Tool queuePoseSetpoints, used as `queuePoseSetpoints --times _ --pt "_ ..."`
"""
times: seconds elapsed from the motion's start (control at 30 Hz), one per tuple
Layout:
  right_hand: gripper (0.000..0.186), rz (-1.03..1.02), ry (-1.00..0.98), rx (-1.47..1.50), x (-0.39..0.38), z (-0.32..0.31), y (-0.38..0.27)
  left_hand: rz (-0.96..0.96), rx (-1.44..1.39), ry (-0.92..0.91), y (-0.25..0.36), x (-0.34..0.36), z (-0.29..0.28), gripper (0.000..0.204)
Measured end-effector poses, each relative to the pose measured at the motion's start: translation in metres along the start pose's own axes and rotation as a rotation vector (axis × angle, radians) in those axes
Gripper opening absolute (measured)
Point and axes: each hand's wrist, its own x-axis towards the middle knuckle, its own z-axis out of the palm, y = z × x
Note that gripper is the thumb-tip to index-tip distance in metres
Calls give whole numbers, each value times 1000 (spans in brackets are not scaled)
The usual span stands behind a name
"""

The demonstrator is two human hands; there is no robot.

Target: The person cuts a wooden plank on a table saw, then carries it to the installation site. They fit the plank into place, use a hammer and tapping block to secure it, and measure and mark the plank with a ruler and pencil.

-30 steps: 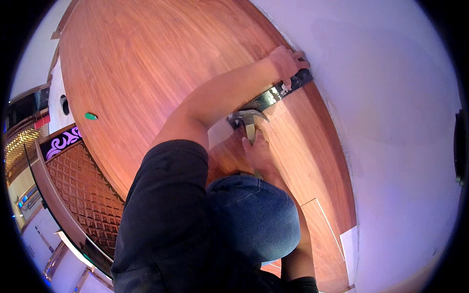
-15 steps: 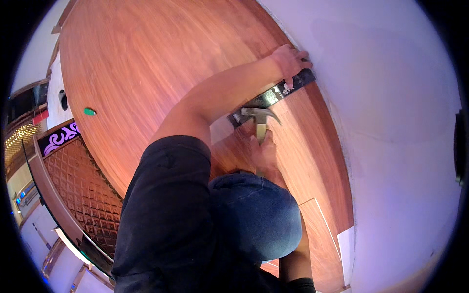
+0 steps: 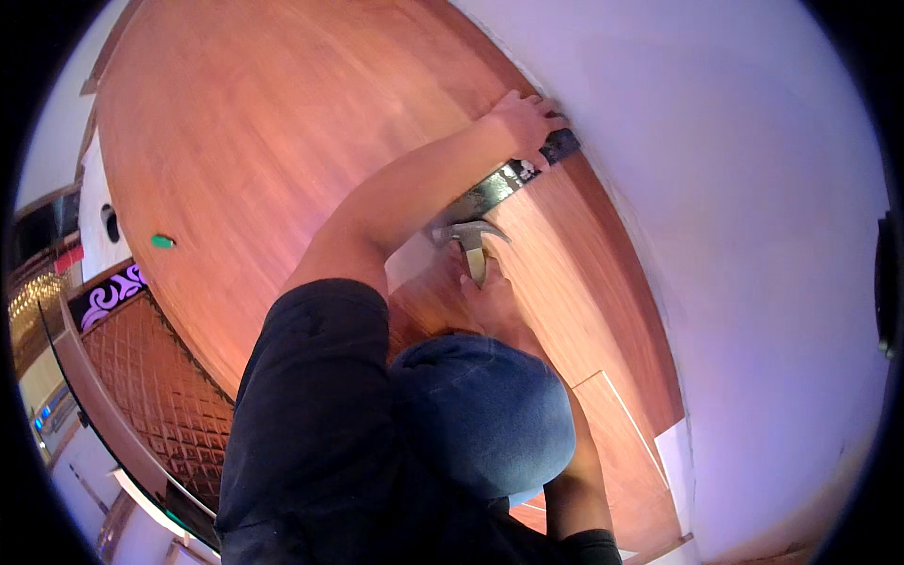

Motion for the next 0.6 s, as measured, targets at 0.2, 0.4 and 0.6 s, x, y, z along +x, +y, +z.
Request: queuePoseSetpoints --times 0.2,0.4,0.6 --pt "57 145 195 176 -44 -33 7 -201 5 232 24 -7 64 99" --pt "44 188 228 -28 -77 -78 37 -265 70 281 22 -8 95 108" --pt "64 338 964 -259 -98 -173 190 -228 206 355 9 13 86 104"
